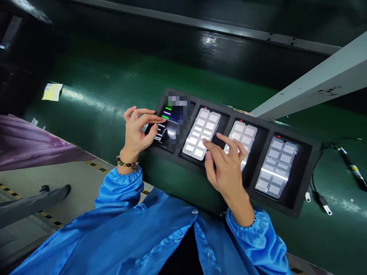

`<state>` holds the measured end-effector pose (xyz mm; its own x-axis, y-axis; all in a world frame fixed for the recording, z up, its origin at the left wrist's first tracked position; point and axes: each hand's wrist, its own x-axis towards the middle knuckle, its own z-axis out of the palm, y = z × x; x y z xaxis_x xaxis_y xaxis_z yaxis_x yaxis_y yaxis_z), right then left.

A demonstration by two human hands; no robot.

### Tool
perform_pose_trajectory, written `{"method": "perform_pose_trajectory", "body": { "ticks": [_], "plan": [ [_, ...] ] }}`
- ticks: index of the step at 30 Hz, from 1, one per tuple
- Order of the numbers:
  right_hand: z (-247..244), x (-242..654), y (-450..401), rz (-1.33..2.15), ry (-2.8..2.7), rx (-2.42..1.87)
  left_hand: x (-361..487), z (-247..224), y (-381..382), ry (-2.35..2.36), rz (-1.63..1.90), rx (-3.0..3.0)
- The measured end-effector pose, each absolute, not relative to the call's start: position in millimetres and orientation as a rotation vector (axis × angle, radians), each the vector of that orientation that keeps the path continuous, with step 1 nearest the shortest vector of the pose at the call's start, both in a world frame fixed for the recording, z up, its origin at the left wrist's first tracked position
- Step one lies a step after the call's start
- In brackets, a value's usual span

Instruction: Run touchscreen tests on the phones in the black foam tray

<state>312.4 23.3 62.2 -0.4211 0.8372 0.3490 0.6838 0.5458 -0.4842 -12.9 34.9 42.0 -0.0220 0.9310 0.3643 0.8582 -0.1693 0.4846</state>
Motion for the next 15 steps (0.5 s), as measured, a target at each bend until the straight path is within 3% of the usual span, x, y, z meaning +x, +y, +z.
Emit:
{"method": "perform_pose_trajectory", "body": {
  "ticks": [15],
  "plan": [
    [60.9,310.8,23.7,0.344,-2.208,-1.208,-12.3,49.3,37.3,1.886,0.758,2.085]
  ]
}}
